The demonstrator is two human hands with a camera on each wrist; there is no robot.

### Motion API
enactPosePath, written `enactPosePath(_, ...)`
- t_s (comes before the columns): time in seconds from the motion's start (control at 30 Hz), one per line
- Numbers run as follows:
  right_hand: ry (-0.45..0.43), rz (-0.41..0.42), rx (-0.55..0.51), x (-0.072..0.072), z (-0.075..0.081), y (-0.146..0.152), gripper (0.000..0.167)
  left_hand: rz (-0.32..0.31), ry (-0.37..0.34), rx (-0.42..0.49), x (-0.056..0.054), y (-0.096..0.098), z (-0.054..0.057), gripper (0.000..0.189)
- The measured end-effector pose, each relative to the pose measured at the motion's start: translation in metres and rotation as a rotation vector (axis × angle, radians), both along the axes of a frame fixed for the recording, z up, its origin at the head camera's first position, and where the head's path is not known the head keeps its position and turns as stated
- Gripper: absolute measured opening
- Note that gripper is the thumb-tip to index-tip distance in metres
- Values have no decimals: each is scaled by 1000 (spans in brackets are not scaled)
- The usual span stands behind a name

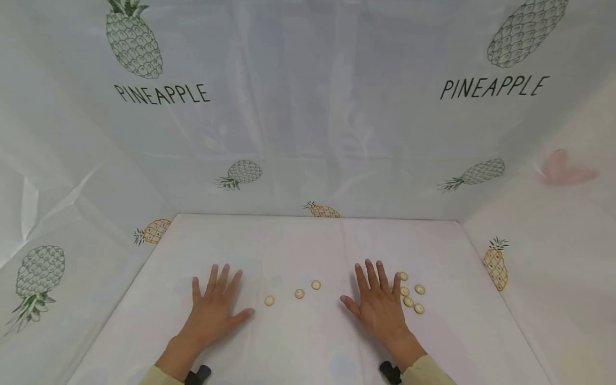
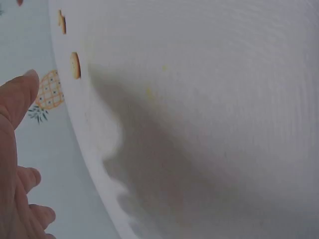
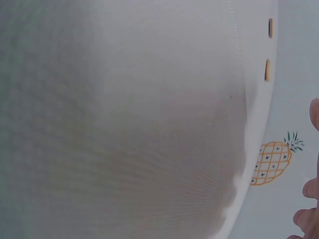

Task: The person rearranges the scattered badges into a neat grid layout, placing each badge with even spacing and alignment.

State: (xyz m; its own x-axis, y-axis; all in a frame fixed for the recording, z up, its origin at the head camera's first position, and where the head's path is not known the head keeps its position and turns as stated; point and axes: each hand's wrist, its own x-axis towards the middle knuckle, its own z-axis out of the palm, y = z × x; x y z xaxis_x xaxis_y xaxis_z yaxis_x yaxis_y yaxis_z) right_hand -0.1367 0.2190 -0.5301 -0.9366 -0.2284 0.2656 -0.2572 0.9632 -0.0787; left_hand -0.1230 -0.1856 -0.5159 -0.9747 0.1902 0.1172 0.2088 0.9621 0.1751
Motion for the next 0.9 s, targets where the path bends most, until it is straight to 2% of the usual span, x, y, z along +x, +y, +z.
enactPosePath(0.23,11,22,-10,-4,0,-2,81,-75,49,1,-2,9,-4,85)
enactPosePath(0.43,92,50,-28,-5,-1,-2,77,-135,66,-20,-10,21,-11,70)
enactPosePath(0.6,143,56,-45,-7,-2,-1,74,-180,24,-10,-14,30,-11,62)
enactPosePath(0.9,121,52,-75,-9,-2,3,70,-241,-23,10,-22,38,-20,44)
